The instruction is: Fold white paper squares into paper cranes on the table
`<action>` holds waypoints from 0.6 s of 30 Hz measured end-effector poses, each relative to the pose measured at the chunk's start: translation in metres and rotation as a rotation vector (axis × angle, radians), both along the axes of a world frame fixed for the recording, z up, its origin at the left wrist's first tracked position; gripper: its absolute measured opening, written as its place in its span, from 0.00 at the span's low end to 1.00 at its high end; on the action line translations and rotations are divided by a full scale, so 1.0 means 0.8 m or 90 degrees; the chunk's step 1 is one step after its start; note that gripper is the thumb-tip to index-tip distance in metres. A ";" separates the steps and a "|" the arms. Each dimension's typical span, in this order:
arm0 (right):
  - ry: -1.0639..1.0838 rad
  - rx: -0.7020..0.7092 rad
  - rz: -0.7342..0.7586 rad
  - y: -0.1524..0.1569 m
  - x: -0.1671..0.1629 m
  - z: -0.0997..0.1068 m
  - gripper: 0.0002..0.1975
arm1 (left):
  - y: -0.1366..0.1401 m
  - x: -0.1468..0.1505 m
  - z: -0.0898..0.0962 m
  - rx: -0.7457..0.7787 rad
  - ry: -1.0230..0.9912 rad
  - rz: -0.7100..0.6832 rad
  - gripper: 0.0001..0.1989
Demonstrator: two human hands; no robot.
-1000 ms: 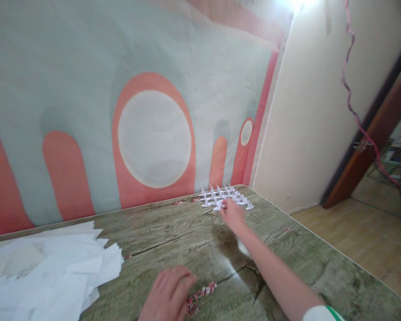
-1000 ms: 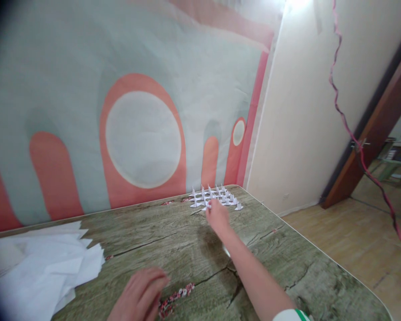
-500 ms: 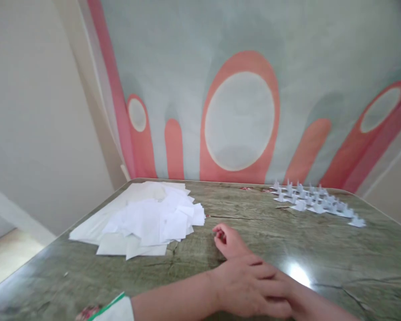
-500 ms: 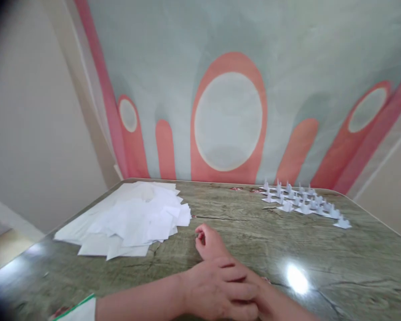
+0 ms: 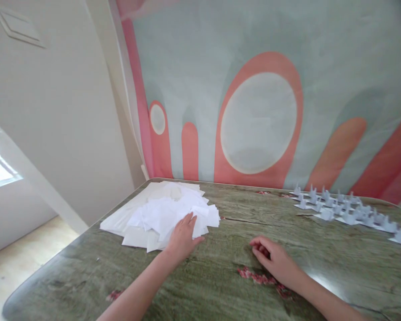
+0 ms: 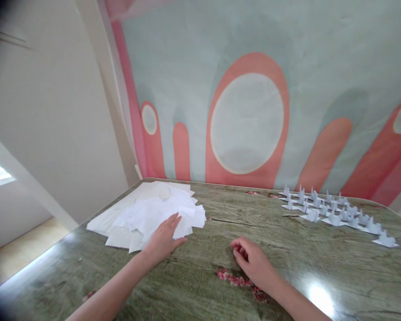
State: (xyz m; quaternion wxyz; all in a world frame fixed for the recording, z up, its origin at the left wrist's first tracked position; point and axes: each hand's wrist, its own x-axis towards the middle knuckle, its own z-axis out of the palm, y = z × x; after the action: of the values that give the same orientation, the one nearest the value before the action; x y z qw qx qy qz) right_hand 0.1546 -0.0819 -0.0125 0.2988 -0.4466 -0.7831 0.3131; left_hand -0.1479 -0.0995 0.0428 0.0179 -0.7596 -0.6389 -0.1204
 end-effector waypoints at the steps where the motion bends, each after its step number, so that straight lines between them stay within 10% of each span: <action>1: -0.002 0.008 -0.002 -0.001 -0.001 -0.002 0.08 | 0.001 -0.008 -0.002 -0.003 -0.003 0.006 0.30; 18: 0.000 0.031 0.016 -0.008 -0.004 0.008 0.08 | 0.007 -0.032 -0.007 0.037 -0.158 -0.008 0.16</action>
State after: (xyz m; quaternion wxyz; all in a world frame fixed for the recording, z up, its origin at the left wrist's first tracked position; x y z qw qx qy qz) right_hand 0.1516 -0.0886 -0.0064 0.3054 -0.4293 -0.7963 0.2973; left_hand -0.1735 -0.0936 0.0375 -0.0400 -0.7422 -0.6273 -0.2325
